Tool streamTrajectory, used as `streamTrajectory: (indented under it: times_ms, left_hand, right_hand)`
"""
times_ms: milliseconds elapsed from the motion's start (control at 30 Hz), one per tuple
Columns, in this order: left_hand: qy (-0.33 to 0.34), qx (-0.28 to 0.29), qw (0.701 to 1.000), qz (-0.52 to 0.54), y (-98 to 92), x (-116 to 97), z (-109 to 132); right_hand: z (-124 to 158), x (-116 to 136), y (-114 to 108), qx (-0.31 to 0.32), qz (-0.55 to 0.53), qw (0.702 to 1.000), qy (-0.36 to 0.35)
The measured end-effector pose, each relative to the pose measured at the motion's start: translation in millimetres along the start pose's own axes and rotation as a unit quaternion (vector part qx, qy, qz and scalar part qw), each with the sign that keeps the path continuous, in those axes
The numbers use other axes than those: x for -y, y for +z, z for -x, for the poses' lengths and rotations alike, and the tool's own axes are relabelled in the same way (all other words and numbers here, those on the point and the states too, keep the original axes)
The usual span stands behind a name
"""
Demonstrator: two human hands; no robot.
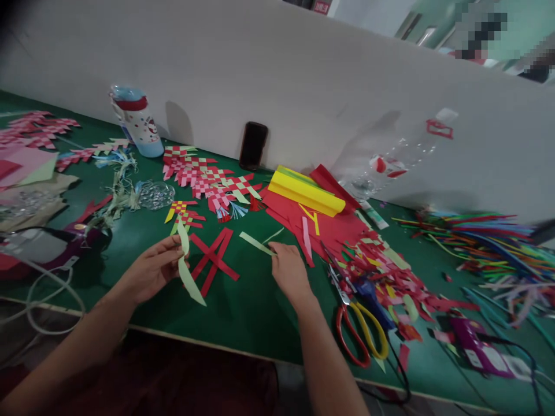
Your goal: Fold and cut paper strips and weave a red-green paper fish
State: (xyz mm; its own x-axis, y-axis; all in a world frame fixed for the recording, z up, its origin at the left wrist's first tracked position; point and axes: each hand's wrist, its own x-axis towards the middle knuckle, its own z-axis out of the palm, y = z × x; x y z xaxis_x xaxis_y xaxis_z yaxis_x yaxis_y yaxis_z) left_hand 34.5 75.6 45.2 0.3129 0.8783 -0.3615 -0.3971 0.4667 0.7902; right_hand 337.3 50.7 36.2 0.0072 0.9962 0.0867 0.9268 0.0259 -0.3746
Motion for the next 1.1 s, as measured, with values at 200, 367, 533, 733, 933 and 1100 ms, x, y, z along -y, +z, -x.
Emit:
streamTrajectory:
  times_ms: [200, 367, 533, 733, 933, 1100]
  left_hand:
    - [-0.017, 0.054, 0.998, -0.024, 7.8, 11.4, 3.6]
    - [-0.043, 0.053, 0.997, -0.018, 15.6, 17.9, 3.4]
    - [-0.047, 0.096, 0.993, -0.054, 27.2, 23.6, 1.1]
    - [-0.04, 0.13, 0.984, -0.114, 57.1, 30.6, -6.9]
    - [-0.023, 0.134, 0.981, -0.138, 92.2, 41.4, -34.8]
    - [0.073, 0.136, 0.976, -0.154, 97.4, 45.1, -35.2]
  right_hand:
    - [-1.8, -10.3, -8.6, -0.006, -0.036, 0.999, -0.01]
    - [1.9, -12.5, -12.8, -0.062, -0.077, 0.994, 0.037]
    - [0.5, -3.7, -9.3, -0.06, -0.154, 0.985, 0.052]
    - [0.5, 2.9, -23.3, -0.113, -0.324, 0.932, 0.12]
    - [16.8, 15.5, -40.5, -0.071, -0.503, 0.846, 0.164]
    - [39.5, 23.2, -31.8, 0.001, -0.581, 0.791, 0.192]
